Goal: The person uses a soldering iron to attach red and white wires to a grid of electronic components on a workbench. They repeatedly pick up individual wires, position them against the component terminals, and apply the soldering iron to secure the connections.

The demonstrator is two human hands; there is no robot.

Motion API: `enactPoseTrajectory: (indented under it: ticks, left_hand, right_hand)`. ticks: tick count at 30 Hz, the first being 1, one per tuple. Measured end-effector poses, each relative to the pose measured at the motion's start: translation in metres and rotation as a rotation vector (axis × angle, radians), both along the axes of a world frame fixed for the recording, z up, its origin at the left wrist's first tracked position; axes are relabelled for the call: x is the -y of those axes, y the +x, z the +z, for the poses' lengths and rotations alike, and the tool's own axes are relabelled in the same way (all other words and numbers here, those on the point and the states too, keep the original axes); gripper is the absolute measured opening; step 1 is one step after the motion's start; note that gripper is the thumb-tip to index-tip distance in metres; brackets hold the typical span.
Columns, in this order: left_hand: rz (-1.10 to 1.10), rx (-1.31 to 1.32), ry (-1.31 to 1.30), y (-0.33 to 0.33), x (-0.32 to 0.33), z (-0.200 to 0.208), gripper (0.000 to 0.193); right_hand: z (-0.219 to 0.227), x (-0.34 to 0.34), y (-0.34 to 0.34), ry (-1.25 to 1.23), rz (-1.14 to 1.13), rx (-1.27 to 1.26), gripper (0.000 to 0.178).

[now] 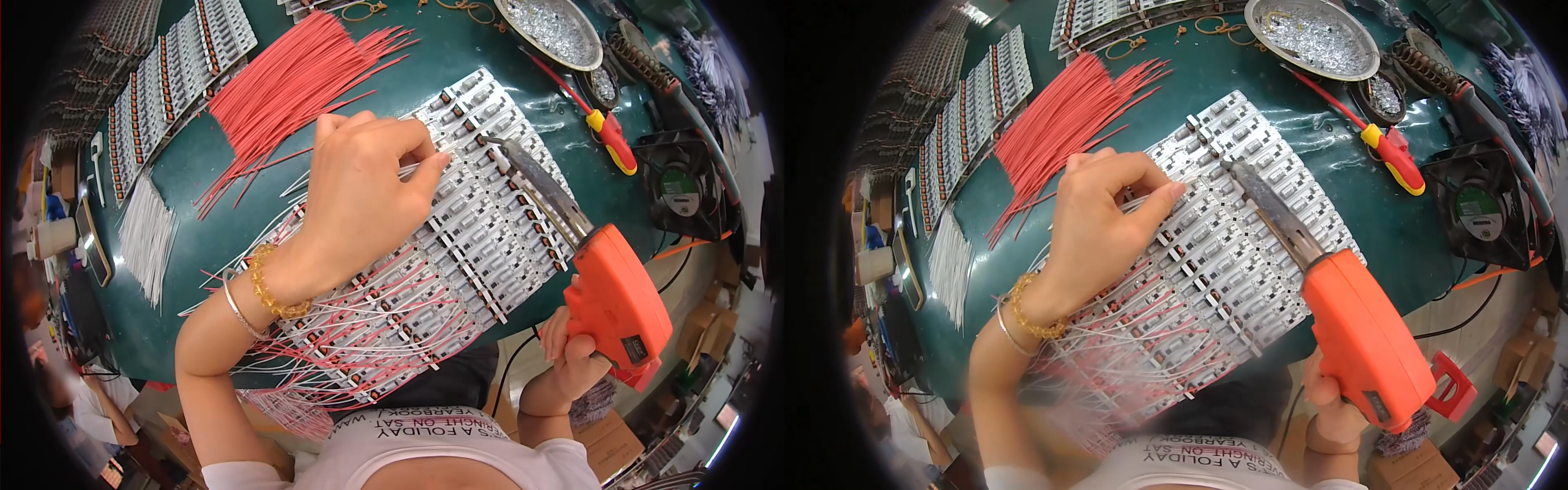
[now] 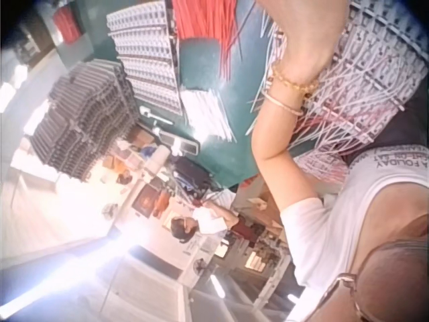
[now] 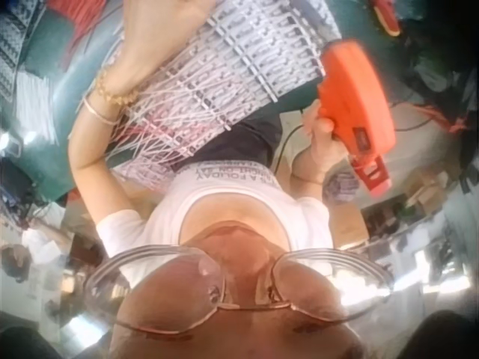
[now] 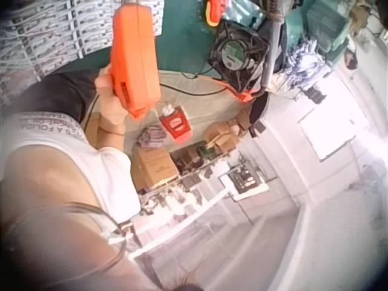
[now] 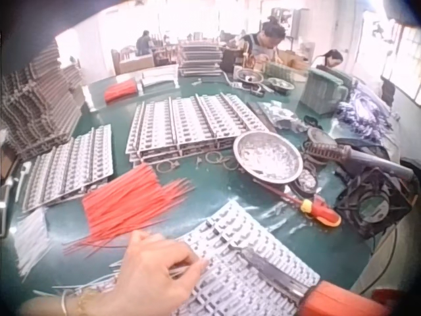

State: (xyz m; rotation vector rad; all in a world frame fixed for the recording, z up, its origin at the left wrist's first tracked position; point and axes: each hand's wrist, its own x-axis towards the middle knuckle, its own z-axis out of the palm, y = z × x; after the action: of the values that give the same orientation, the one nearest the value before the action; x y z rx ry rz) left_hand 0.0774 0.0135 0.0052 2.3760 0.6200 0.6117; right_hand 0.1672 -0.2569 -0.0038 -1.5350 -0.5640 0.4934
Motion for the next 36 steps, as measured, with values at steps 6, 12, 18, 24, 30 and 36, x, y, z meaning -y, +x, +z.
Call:
enactPoseTrajectory:
  ticks: [6, 12, 18, 24, 30, 36]
  left_hand:
    - [-0.020, 0.002, 0.036, 0.003, 0.001, -0.003, 0.015]
    - [-0.020, 0.000, 0.049, 0.002, -0.001, -0.003, 0.016]
    - [-0.025, 0.011, 0.079, 0.002, 0.001, -0.004, 0.016]
    - [-0.019, 0.013, 0.097, 0.002, 0.001, -0.005, 0.016]
    - [-0.009, -0.020, 0.082, 0.001, 0.001, -0.001, 0.014]
    - [0.023, 0.051, -0.097, -0.002, 0.000, 0.002, 0.009]
  right_hand:
    - [-0.002, -0.001, -0.004, -0.110, -0.022, 0.100, 0.076]
    - [-0.001, 0.002, -0.001, -0.234, 0.031, 0.266, 0.069]
    - [0.005, -0.005, -0.005, -0.139, -0.013, 0.182, 0.073]
    - [0.005, -0.006, -0.007, -0.111, -0.025, 0.163, 0.078]
    - [0.006, -0.006, -0.008, -0.026, -0.033, 0.120, 0.080]
    - [0.010, -0.004, -0.007, 0.022, -0.031, 0.035, 0.080]
